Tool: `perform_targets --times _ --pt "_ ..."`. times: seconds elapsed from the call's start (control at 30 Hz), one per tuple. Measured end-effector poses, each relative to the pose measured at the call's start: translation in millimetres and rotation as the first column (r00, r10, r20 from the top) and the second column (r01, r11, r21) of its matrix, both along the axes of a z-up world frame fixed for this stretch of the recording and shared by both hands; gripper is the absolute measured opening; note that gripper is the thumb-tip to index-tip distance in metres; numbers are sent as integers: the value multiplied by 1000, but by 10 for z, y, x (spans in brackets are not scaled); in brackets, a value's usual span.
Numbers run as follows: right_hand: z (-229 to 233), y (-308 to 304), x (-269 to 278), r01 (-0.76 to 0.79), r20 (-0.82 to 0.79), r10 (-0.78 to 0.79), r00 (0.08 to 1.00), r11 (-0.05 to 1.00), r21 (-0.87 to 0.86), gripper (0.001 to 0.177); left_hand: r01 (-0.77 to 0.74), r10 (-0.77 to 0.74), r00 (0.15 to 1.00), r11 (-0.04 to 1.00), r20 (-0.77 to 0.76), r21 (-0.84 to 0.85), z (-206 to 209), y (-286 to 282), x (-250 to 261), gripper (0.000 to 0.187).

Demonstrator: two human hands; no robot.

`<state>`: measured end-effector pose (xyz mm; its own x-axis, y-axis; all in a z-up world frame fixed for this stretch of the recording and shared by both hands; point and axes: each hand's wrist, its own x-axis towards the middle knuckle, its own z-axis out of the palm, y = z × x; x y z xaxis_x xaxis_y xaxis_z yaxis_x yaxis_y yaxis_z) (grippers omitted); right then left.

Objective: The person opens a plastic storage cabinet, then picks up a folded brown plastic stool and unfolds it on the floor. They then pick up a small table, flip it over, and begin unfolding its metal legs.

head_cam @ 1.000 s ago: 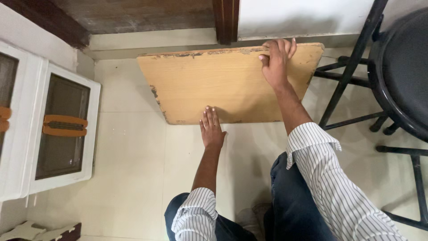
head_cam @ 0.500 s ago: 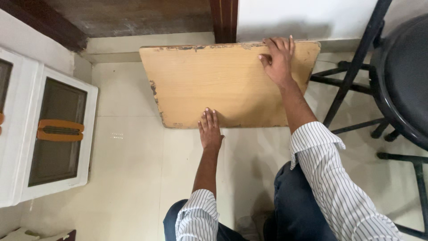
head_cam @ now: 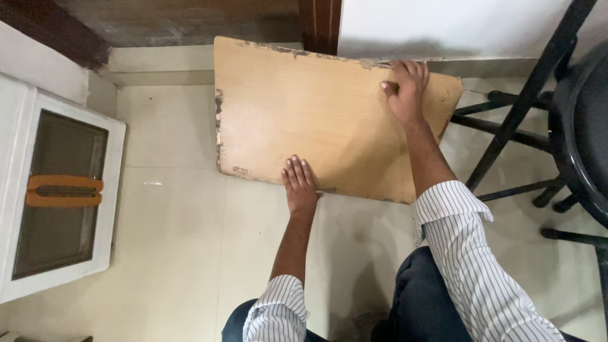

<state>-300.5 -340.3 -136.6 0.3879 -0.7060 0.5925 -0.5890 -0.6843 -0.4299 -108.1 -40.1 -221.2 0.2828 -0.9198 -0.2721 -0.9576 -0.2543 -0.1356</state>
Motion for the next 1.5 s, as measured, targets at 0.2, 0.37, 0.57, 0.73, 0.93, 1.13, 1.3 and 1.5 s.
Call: perform_targets --times 0.2,0.37,0.57,0.73,0.93,1.13,1.3,1.5 --pt "-215 -73 -87 46 -18 -45 999 998 37 53 18 -25 999 988 -41 -150 -145 -27 1 121" --pt "-301 -172 -13 1 -19 0 1000 999 49 54 -16 8 997 994 -76 -106 -150 14 -78 123" --pt "-541 -342 70 -12 -106 22 994 996 92 56 -21 8 997 986 -73 -168 -136 49 -147 126" --pt "-778 -427 114 31 -142 -1 990 978 204 53 -18 5 996 987 -86 -160 -27 79 -122 126" --pt "-902 -482 250 72 -295 14 956 958 278 68 -38 25 993 993 -114 -108 102 67 -145 125" --pt "-838 -431 350 133 -449 105 888 874 468 81 -35 28 993 998 -119 -56 185 129 -131 123" --pt "-882 -196 378 162 -501 130 856 852 498 83 -39 29 993 995 -112 -89 206 78 -130 123" --pt "-1010 311 296 169 -541 96 836 891 420 74 -39 30 994 996 -106 -80 222 95 -157 126"
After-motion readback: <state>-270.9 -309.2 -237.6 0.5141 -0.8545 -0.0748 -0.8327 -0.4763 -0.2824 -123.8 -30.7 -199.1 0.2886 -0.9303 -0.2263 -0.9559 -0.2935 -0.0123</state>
